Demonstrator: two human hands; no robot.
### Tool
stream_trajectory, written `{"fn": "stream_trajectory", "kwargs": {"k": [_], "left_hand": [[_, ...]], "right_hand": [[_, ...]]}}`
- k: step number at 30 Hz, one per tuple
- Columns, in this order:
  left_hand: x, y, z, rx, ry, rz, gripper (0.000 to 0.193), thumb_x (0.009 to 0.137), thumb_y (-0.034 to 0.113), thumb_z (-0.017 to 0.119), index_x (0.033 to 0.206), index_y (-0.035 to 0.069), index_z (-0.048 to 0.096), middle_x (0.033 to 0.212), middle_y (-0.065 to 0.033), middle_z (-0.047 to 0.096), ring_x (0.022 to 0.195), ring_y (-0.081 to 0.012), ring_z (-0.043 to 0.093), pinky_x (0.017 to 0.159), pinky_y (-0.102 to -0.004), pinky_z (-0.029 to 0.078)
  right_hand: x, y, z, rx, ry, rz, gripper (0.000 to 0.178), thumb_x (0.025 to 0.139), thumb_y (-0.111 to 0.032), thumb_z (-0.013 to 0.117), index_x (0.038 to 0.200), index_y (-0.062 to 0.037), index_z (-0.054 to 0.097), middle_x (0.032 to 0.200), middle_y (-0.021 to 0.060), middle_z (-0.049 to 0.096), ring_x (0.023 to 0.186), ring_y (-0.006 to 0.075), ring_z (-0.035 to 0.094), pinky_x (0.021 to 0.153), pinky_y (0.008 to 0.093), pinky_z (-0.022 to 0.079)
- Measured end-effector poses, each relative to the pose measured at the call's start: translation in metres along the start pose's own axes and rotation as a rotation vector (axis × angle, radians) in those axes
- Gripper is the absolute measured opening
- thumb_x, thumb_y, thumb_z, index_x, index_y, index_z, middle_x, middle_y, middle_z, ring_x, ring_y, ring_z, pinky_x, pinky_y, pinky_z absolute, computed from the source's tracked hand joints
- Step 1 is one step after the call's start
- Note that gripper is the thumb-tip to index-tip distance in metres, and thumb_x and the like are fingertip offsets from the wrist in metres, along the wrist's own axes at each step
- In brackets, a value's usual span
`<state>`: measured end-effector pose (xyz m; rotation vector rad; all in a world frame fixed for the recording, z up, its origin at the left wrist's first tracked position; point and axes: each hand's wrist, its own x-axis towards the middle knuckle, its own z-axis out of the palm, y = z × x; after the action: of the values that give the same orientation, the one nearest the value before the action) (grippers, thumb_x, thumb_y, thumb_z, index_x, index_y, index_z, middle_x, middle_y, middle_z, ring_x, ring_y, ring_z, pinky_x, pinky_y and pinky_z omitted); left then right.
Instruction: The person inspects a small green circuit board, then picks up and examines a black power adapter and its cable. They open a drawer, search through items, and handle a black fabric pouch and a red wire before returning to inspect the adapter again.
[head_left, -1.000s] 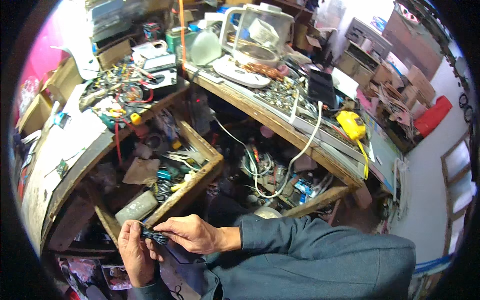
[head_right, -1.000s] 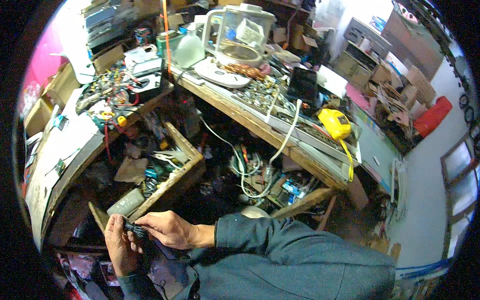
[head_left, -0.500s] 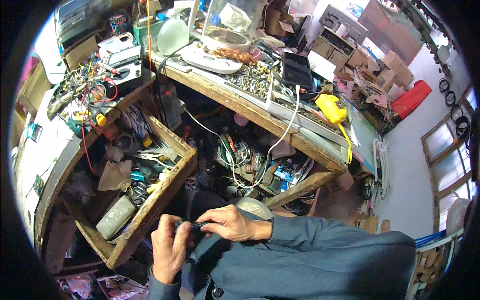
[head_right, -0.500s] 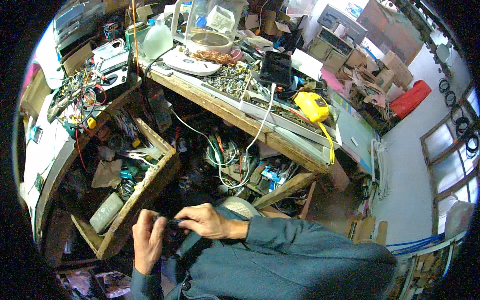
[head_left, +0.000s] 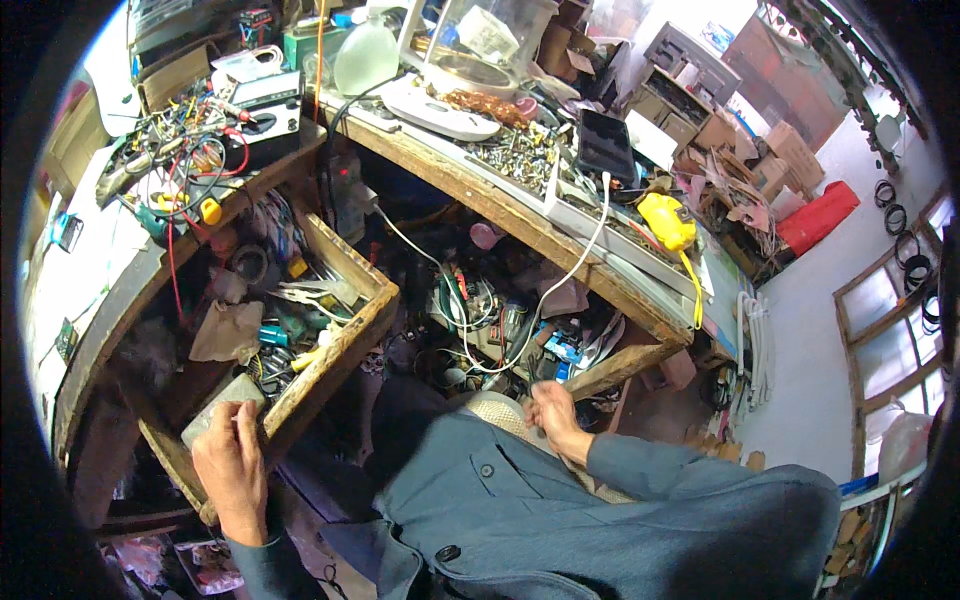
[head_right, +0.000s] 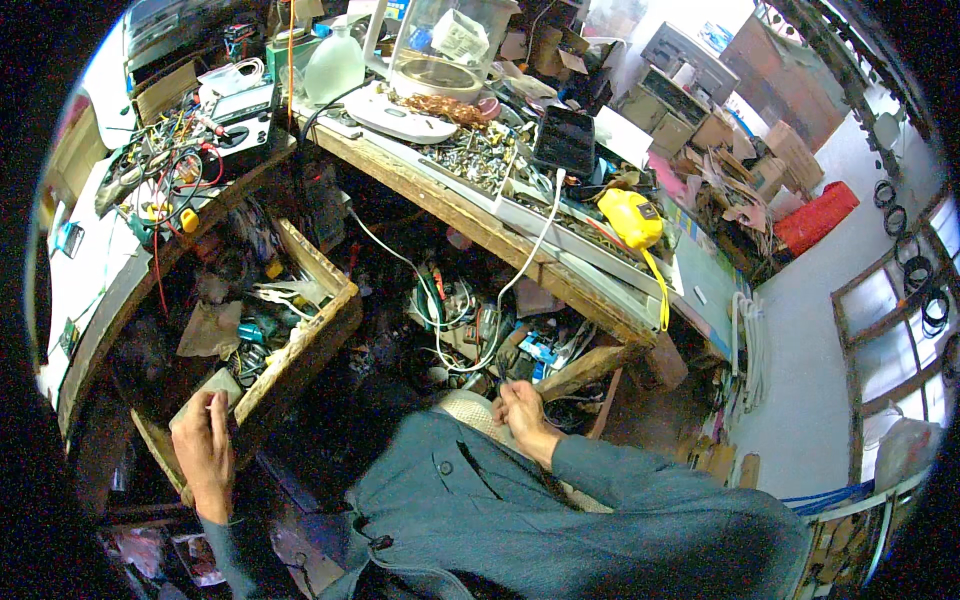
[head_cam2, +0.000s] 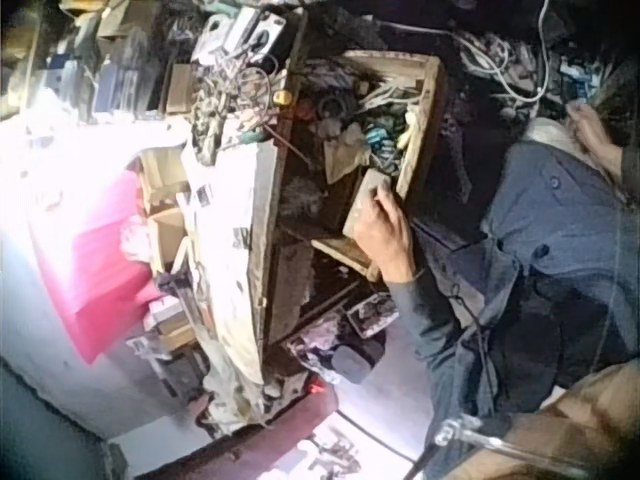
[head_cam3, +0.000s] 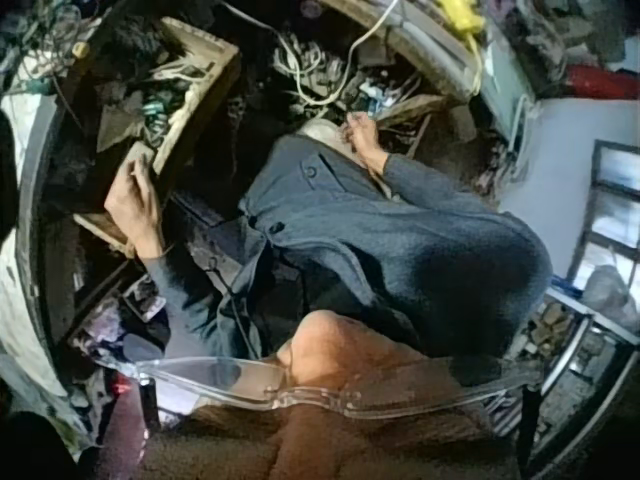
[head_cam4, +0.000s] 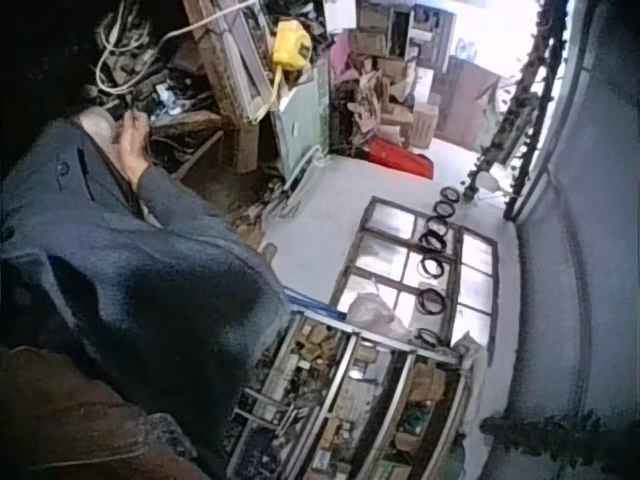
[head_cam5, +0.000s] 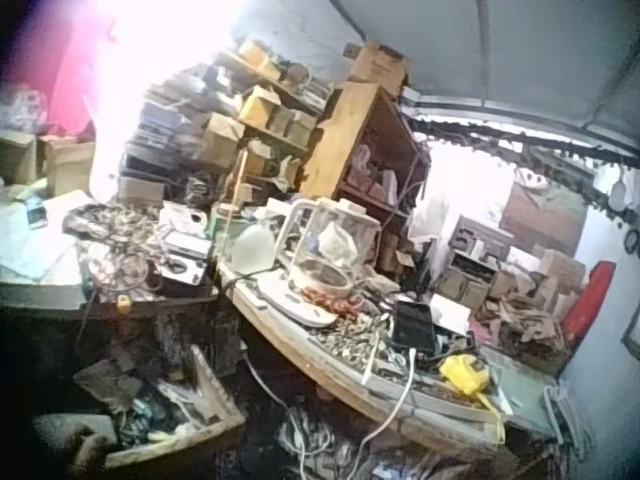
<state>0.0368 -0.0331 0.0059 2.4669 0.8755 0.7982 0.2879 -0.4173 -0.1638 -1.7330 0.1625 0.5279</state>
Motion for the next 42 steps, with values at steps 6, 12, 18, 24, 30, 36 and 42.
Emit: {"fn": "stream_trajectory", "kwargs": {"k": [6,12,18,24,30,36,42], "left_hand": [[0.0,0.0,0.005,0.013,0.015,-0.086,0.022,0.097,0.02,0.065,0.084,0.002,0.063,0.071,-0.0257,0.06,0.066,-0.0442,0.06,0.058,-0.05,0.043],[-0.01,-0.001,0.005,0.075,0.094,-0.073,0.021,0.097,0.02,0.064,0.084,0.003,0.063,0.072,-0.0249,0.061,0.066,-0.0439,0.061,0.058,-0.05,0.043],[-0.015,-0.004,0.009,0.236,0.108,-0.058,0.018,0.097,0.019,0.063,0.085,0.005,0.064,0.072,-0.0234,0.062,0.066,-0.043,0.062,0.059,-0.0505,0.044],[-0.009,-0.002,0.017,0.247,0.116,-0.008,0.02,0.098,0.02,0.061,0.084,0.006,0.063,0.069,-0.0215,0.062,0.064,-0.0407,0.062,0.057,-0.0495,0.045],[-0.011,-0.004,0.017,0.31,0.115,0.015,0.022,0.099,0.02,0.06,0.082,0.006,0.06,0.067,-0.02,0.061,0.062,-0.0385,0.062,0.056,-0.048,0.045],[-0.007,-0.007,0.022,0.341,0.114,0.088,0.022,0.101,0.022,0.058,0.086,0.006,0.061,0.067,-0.0185,0.061,0.061,-0.0371,0.062,0.054,-0.0474,0.045],[-0.014,-0.006,0.022,0.37,0.134,0.045,0.015,0.1,0.022,0.061,0.093,0.01,0.064,0.071,-0.017,0.065,0.064,-0.035,0.065,0.057,-0.0453,0.049]], "right_hand": [[0.083,-0.035,0.03,0.364,0.136,-0.177,0.026,0.099,-0.027,0.063,0.081,-0.0094,0.058,0.062,0.0006,0.051,0.046,0.0128,0.043,0.042,0.0294,0.033],[0.16,-0.093,0.068,0.481,0.351,0.063,0.026,0.095,-0.026,0.066,0.076,-0.0174,0.051,0.061,-0.0028,0.048,0.046,0.0097,0.041,0.037,0.0275,0.028],[0.271,-0.056,0.051,0.451,0.1,-0.042,0.02,0.097,-0.023,0.066,0.086,-0.015,0.052,0.066,0.0008,0.048,0.046,0.0119,0.039,0.039,0.0251,0.031],[0.285,-0.081,0.015,0.338,0.082,-0.165,0.007,0.095,-0.015,0.065,0.092,-0.0132,0.059,0.065,0.0032,0.055,0.048,0.0165,0.052,0.04,0.0284,0.04],[0.252,-0.077,0.027,0.553,-0.008,-0.061,0.012,0.098,-0.01,0.054,0.108,-0.0082,0.06,0.085,0.0086,0.064,0.069,0.022,0.066,0.055,0.0344,0.056],[0.285,-0.023,0.005,0.313,0.084,-0.197,0.022,0.1,-0.018,0.05,0.117,-0.0078,0.058,0.1,0.0062,0.065,0.085,0.0212,0.064,0.063,0.0345,0.054],[0.228,-0.055,0.043,0.379,0.297,-0.124,0.024,0.096,-0.013,0.059,0.119,-0.0073,0.061,0.093,0.0067,0.065,0.07,0.0166,0.063,0.053,0.0288,0.053]]}}
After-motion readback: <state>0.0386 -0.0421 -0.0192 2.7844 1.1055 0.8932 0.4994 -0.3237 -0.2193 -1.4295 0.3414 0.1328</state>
